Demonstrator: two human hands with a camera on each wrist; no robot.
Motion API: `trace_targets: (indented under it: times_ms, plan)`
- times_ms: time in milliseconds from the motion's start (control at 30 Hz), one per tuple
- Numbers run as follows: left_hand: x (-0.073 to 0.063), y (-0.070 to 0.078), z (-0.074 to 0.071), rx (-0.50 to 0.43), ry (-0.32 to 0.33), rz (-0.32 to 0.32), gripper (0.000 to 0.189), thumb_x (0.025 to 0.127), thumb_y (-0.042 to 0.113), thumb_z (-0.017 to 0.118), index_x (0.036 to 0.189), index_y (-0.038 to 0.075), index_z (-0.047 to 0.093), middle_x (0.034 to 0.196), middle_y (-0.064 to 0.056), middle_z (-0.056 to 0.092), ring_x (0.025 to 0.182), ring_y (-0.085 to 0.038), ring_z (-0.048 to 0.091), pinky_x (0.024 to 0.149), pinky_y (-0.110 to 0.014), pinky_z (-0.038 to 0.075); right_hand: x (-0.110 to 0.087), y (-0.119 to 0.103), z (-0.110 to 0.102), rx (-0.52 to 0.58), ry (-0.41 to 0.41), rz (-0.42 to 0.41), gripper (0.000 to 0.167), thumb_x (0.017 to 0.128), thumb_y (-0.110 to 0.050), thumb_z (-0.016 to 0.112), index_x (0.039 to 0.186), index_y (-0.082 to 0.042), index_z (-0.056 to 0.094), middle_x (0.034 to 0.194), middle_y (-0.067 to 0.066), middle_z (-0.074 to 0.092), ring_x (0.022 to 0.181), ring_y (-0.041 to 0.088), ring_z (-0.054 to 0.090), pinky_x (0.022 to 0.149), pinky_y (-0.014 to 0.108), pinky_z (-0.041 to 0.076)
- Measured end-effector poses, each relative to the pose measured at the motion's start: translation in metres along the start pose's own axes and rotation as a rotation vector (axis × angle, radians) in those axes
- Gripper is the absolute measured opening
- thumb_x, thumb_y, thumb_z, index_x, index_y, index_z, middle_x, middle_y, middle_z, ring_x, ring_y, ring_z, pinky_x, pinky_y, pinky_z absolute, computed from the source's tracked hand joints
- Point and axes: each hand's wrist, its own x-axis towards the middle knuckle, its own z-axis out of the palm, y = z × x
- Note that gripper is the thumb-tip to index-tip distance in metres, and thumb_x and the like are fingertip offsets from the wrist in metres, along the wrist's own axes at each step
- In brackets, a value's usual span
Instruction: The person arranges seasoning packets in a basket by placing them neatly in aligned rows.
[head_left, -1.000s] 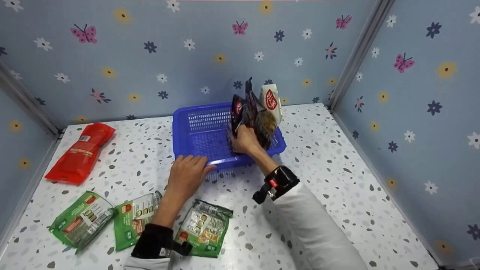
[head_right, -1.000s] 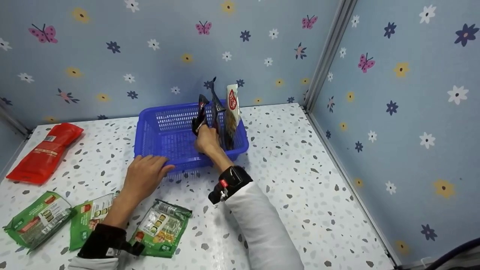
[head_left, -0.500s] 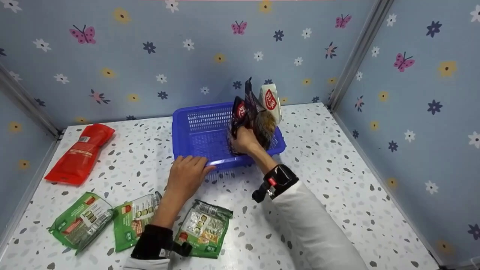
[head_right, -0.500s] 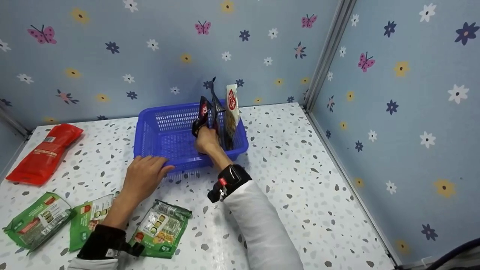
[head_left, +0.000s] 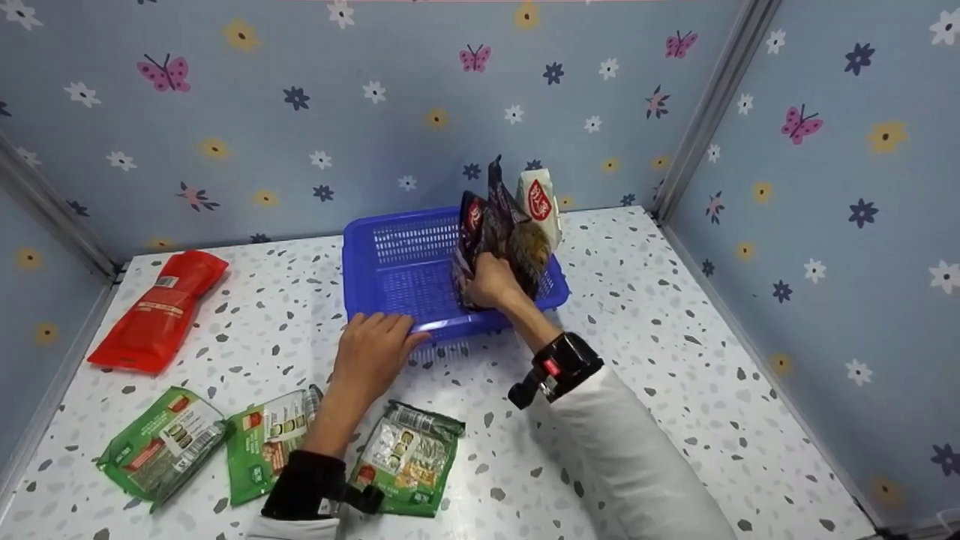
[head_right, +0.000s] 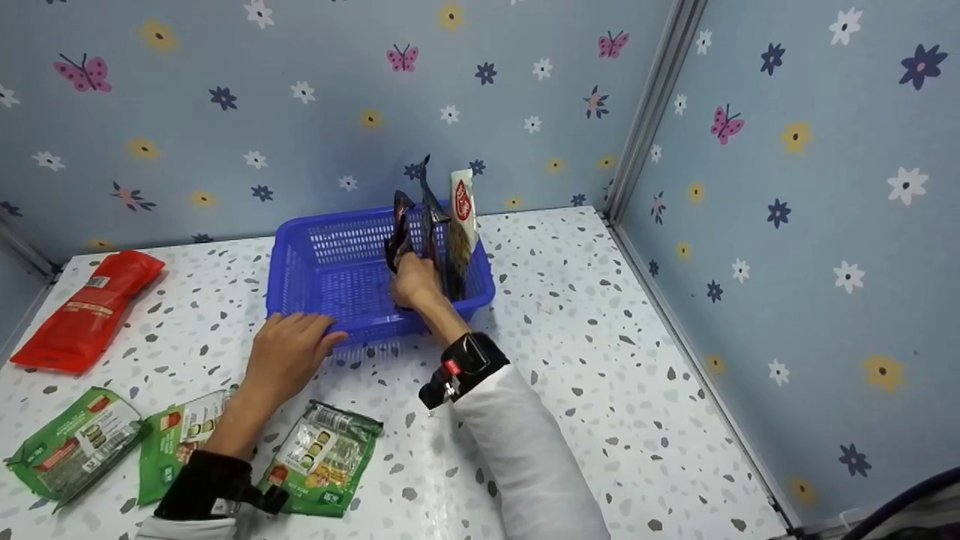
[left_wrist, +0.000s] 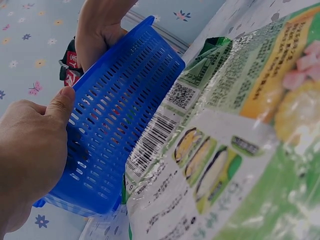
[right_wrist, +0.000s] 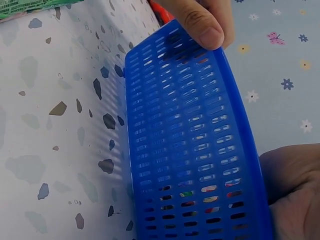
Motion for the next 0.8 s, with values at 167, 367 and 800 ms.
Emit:
trace_targets:
  times_ms: [167,367,800]
  plan:
    - [0.0,-0.001,0.0,0.004,0.003,0.002,0.039,0.11,0.049,0.068,0.104,0.011,0.073,0.094,-0.011,0.083,0.085,-0.032,0.075,0.078,-0.045,0.055,0.001,0.005,0.0,0.003,0.025,-0.034,0.012,0.095,-0.014,0.077,0.095,-0.006,0.068,0.093,0.012,0.07,0.091,0.033,0.063,0.083,0.046,0.054]
    - [0.0,-0.003,0.003,0.033,0.066,0.04,0.037,0.108,0.047,0.072,0.099,0.011,0.071,0.09,-0.01,0.082,0.079,-0.032,0.074,0.072,-0.044,0.052,-0.003,0.007,-0.005,0.026,0.036,-0.027,0.02,0.09,-0.017,0.075,0.079,-0.012,0.059,0.086,0.009,0.066,0.086,0.031,0.062,0.08,0.046,0.054]
    - [-0.001,-0.002,0.004,0.036,0.066,0.037,0.038,0.108,0.048,0.073,0.099,0.011,0.072,0.089,-0.01,0.081,0.079,-0.032,0.074,0.072,-0.043,0.052,-0.052,-0.034,-0.033,0.047,0.063,0.011,0.046,0.101,-0.048,0.08,0.104,-0.003,0.072,0.096,0.013,0.072,0.086,0.026,0.066,0.077,0.041,0.056]
